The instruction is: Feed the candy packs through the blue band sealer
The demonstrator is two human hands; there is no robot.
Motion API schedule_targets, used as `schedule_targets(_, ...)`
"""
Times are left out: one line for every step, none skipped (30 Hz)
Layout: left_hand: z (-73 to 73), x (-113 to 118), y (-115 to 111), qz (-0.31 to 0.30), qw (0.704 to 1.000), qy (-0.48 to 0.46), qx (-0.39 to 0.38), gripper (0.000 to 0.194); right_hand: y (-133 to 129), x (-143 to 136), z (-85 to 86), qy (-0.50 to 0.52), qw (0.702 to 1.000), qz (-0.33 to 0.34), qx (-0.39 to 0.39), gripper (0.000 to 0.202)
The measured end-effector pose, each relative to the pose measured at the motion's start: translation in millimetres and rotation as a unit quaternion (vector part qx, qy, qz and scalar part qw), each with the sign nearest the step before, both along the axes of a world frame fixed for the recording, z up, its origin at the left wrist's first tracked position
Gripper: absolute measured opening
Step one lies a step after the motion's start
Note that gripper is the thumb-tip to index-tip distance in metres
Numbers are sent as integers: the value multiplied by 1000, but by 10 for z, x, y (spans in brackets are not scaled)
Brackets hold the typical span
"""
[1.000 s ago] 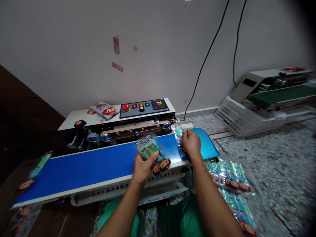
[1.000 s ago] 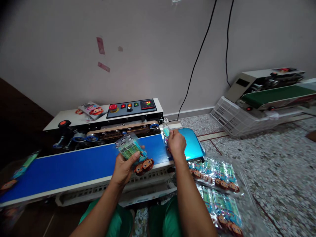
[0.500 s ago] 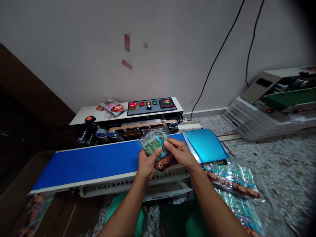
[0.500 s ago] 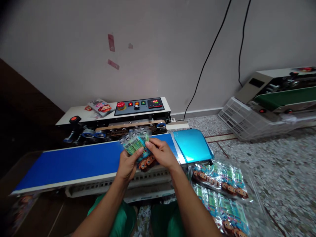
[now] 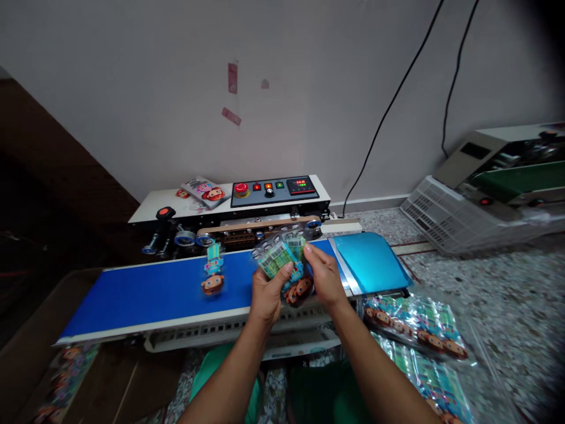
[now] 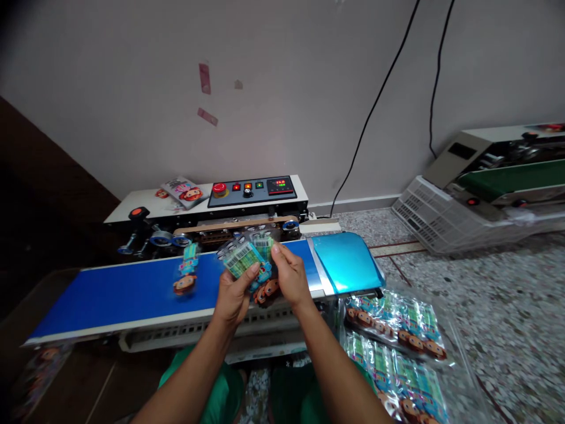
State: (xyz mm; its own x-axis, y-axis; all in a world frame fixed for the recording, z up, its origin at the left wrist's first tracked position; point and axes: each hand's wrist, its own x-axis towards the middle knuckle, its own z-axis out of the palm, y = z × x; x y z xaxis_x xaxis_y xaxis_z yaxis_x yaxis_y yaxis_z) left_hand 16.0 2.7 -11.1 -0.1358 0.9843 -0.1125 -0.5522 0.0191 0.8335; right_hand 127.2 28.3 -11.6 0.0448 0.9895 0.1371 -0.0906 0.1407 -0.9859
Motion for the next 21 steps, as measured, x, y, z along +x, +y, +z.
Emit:
schedule_targets(-3,2,-1,1,1000,-3,1,39,0,4,4,3,1000,-7,-2,34)
schedule_targets(-7,4,-2,3,1000,-4,3,40,-3,4,10,2,1000,-15,-1,34)
schedule_targets(-11,6,-3,3,1000,-6,4,39,-9,0,18,-3,1000,-20,1,33)
schedule_targets(-15,8,-2,3,1000,-6,4,38,-17,-7,26,-11,1000,-25,4,34)
schedule_targets(-18,10,-2,2,1000,-5,4,36,-26,-17,34,-21,999,-30,6,34)
schedule_targets(-20,11,-1,3,1000,-4,5,34,-37,-28,43,-32,999,-38,9,36)
schedule_targets(-21,13,0,7,1000,-3,7,33,-48,-36,53,-47,998,-50,13,37)
schedule_targets(-20,15,1,14,1000,-3,10,33,-57,-40,62,-63,996,-67,19,38)
schedule_targets(-17,16,3,21,1000,-5,13,34,-64,-38,71,-80,993,-85,27,38)
schedule_targets(-13,16,4,28,999,-8,14,35,-69,-27,80,-95,990,-103,36,38)
schedule_targets(-8,15,6,34,999,-13,15,35,-69,-9,88,-106,986,-118,45,37)
schedule_targets(-2,14,7,39,999,-18,14,36,-65,16,95,-112,983,-132,57,36)
schedule_targets(5,11,9,43,999,-23,12,35,-58,46,99,-110,981,-146,68,35)
schedule_targets(11,6,11,46,999,-26,9,35,-47,78,101,-102,979,-160,80,34)
schedule_targets(17,2,13,51,998,-27,5,34,-33,110,101,-93,976,-176,92,33)
schedule_targets(20,-4,16,55,998,-28,0,33,-18,141,98,-82,973,-190,101,32)
schedule_targets(22,-9,20,58,998,-29,-4,33,0,171,94,-74,971,-198,108,32)
schedule_targets(21,-14,25,61,998,-30,-8,33,19,203,88,-71,972,-196,110,32)
schedule_targets(17,-19,32,65,997,-32,-11,33,39,240,80,-73,973,-188,110,33)
schedule_targets(11,-25,39,70,997,-33,-12,34,62,286,69,-81,975,-175,109,33)
schedule_targets(3,-32,47,75,997,-33,-11,36,88,346,54,-92,976,-165,105,34)
